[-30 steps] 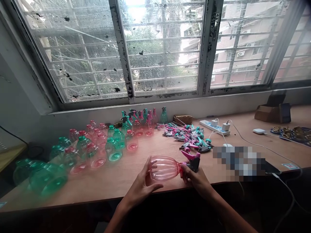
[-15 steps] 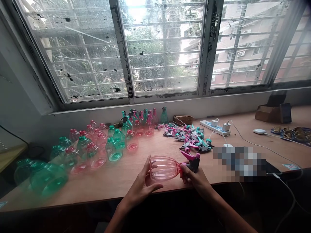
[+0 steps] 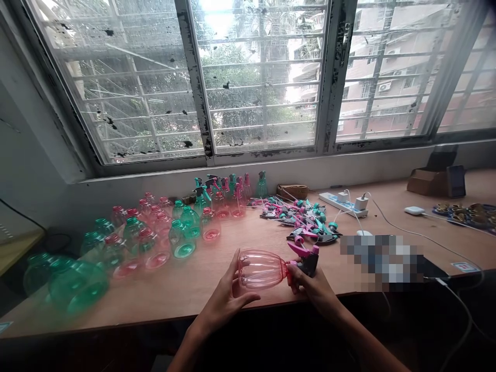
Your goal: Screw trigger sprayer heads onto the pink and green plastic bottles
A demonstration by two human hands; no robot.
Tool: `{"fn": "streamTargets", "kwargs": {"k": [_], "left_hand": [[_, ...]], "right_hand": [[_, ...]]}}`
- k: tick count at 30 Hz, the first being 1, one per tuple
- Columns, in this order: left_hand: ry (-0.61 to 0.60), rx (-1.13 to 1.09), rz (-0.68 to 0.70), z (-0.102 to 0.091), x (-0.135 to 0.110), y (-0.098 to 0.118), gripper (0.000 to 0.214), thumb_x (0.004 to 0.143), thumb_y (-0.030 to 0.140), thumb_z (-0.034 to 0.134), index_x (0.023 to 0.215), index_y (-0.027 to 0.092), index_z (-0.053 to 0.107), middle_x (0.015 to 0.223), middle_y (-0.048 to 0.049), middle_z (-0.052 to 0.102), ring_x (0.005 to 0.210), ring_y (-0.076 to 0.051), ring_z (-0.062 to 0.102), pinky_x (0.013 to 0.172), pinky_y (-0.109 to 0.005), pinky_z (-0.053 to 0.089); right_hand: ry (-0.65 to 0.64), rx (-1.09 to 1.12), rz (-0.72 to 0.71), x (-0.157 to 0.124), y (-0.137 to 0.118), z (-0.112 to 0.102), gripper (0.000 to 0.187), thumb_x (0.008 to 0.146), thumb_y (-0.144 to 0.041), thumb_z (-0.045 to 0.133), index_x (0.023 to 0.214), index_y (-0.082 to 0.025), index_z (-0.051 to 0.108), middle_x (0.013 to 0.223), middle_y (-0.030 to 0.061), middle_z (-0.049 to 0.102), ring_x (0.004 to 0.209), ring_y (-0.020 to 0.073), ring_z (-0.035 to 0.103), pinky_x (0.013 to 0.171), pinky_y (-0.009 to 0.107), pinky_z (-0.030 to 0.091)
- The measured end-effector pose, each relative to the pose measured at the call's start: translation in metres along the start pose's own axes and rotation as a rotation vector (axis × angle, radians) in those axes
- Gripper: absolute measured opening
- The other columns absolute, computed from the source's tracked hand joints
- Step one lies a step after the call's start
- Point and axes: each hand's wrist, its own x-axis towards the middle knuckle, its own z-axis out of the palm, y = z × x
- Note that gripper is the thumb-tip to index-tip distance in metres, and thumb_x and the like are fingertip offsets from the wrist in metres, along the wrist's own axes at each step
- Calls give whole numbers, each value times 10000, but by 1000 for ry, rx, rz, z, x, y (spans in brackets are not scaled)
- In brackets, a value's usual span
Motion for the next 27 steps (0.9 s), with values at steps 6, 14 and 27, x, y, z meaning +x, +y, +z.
{"fn": "streamTargets", "kwargs": {"k": [6,14,27], "left_hand": [[4,-21,-2,-1,-1,-1,933,834,322,767,1568,319,191,1575,-125,372,1353,-333,487,1111,-476,427],[2,-45,-14,0,-3,-1,1070,785,271,806,1578,331,91,1533,-113,420,1373,-313,458,1149,-484,375],[-5,-41,-13,-2,-2,-2,990,839,310,750,1576,338,89,1437,-108,487,1326,-289,499,1113,-475,406]], "right_hand": [[3,24,1,1,2,0,358,806,-520,757,818,-181,641,582,-11,645,448,123,542,395,207,392],[-7,53,10,-1,-5,2,368,772,-526,784,822,-184,659,587,-17,645,455,119,525,410,214,409],[-6,37,21,1,3,-1,370,791,-536,762,815,-182,655,601,-9,654,455,125,535,401,212,402]]}}
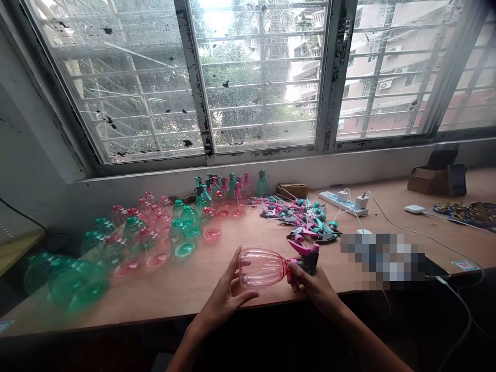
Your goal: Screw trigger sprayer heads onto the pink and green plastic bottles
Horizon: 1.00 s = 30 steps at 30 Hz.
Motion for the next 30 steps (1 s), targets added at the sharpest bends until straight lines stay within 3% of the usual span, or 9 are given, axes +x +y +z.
{"fn": "streamTargets", "kwargs": {"k": [5,8,13,16,19,22,26,30], "left_hand": [[-15,-7,-2,-1,0,3,927,832,337,764,1564,332,195,1491,-121,436,1296,-306,523,1078,-451,451],[2,9,3,0,0,1,951,841,332,756,1570,352,145,1517,-115,405,1336,-301,484,1127,-474,388],[-1,54,5,1,0,0,1002,865,325,723,1581,322,22,1427,-122,498,1332,-283,495,1123,-476,385],[-3,68,1,0,0,2,939,867,351,719,1581,302,110,1446,-140,488,1285,-296,538,1093,-470,428],[15,103,12,-1,0,3,876,848,364,740,1558,328,228,1530,-117,408,1388,-326,422,1153,-484,347],[30,122,26,-1,0,1,909,864,343,720,1569,359,147,1579,-90,339,1466,-315,301,1187,-487,274],[18,100,17,0,-1,-1,931,905,330,667,1578,345,24,1485,-120,446,1343,-286,480,1132,-481,360],[2,53,0,-1,-2,0,958,867,367,720,1577,345,78,1503,-126,422,1282,-298,528,1101,-472,409]], "right_hand": [[-6,-18,-7,-1,-1,1,377,805,-541,748,841,-177,656,603,-4,654,457,128,544,394,209,387],[-8,-30,-3,-1,-1,0,373,819,-540,736,843,-177,652,609,-2,654,456,127,542,391,209,390],[-14,-47,-7,-2,-5,0,379,813,-543,740,816,-177,643,617,8,661,462,134,553,396,218,395],[-23,-48,-4,-3,-7,1,381,812,-541,741,829,-172,650,617,4,655,463,131,546,400,216,393],[-16,-50,-3,-3,-5,1,373,819,-536,737,850,-175,649,614,0,655,457,126,545,398,209,388],[-12,-59,-13,-2,-2,0,361,831,-528,730,828,-177,645,621,4,660,458,122,550,397,202,377],[-33,-72,-19,-1,1,-1,352,845,-517,720,796,-175,655,619,4,652,452,116,539,397,202,360],[-52,-78,-15,-1,2,-2,389,857,-522,704,715,-164,649,615,9,637,456,113,525,408,211,370]]}}
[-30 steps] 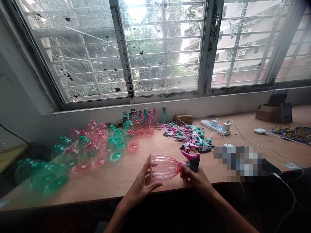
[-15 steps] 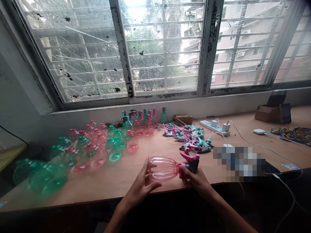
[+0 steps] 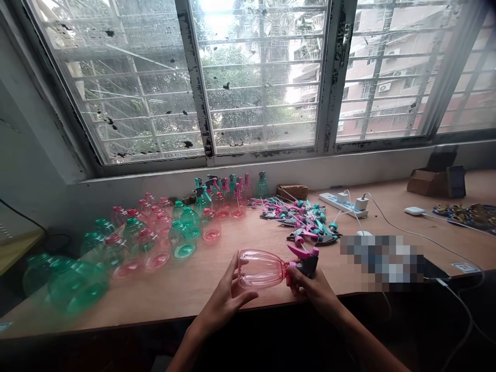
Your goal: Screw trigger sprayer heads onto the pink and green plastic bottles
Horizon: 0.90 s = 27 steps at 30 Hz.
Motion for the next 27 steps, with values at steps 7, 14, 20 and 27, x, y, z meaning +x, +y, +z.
{"fn": "streamTargets", "kwargs": {"k": [7,14,20,27], "left_hand": [[26,-6,18,1,2,-5,919,884,352,700,1575,352,94,1507,-110,417,1390,-301,415,1157,-482,324],[-25,-71,-12,-1,-2,4,883,905,416,673,1582,284,123,1476,-163,468,1354,-331,472,1113,-484,396],[-42,-82,-19,-1,-2,3,913,873,365,725,1572,349,138,1531,-123,421,1372,-322,464,1146,-491,352],[-41,-123,-30,0,-3,2,1026,848,338,749,1575,356,25,1528,-116,423,1396,-293,443,1162,-488,324]], "right_hand": [[-6,7,0,0,0,-1,355,866,-513,700,776,-173,654,626,0,641,457,113,531,413,211,371],[-7,11,-5,0,2,-2,385,886,-507,679,714,-164,647,595,1,629,437,101,523,400,198,348],[5,27,-14,1,2,-2,362,887,-492,685,729,-170,636,616,-5,634,444,99,533,395,185,349],[6,40,-9,-1,2,-1,346,850,-505,724,832,-171,635,602,-10,646,437,107,539,395,191,367]]}}
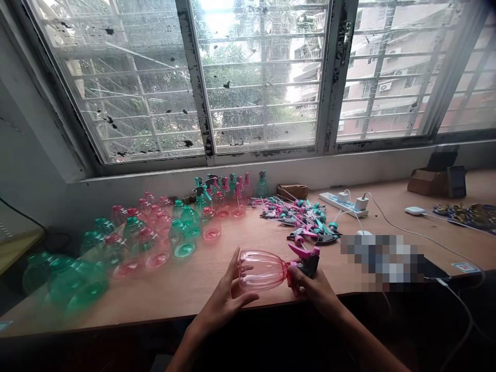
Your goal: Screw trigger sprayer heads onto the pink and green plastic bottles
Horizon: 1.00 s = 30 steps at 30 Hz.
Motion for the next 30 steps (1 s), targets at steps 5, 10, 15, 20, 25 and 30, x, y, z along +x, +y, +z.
{"fn": "streamTargets", "kwargs": {"k": [5,10,15,20,25,30], "left_hand": [[-8,10,-33,-1,0,2,962,849,357,747,1577,321,119,1506,-129,433,1355,-309,478,1126,-473,386],[7,13,-9,0,3,-2,999,855,344,739,1575,358,48,1431,-116,509,1329,-297,509,1129,-504,366],[-10,-15,-36,1,0,6,1027,830,381,765,1581,321,67,1504,-127,449,1359,-314,478,1145,-491,354],[-5,-7,-47,2,-2,11,954,866,413,719,1583,298,101,1568,-128,378,1391,-325,435,1157,-492,346],[4,88,18,1,1,5,996,857,329,738,1578,347,52,1619,-95,303,1436,-312,376,1185,-496,298],[21,111,1,1,0,6,1037,838,344,760,1577,351,33,1616,-104,305,1432,-331,377,1182,-520,294]], "right_hand": [[9,4,2,1,2,0,352,834,-501,742,909,-178,625,596,-18,645,425,111,539,392,198,371],[23,1,-15,0,2,0,310,865,-486,714,876,-188,628,582,-35,609,431,106,518,398,201,371],[21,-7,-18,0,3,0,329,853,-499,721,872,-184,630,559,-34,606,421,110,512,394,209,360],[18,-14,-17,0,3,-1,353,827,-509,745,858,-176,631,577,-26,622,424,106,524,401,209,369],[34,-18,12,0,-1,0,352,853,-513,713,820,-175,623,577,-23,615,431,104,523,393,198,358],[47,-17,23,-1,-5,4,417,785,-556,758,882,-178,611,582,-30,626,431,116,529,390,211,386]]}}
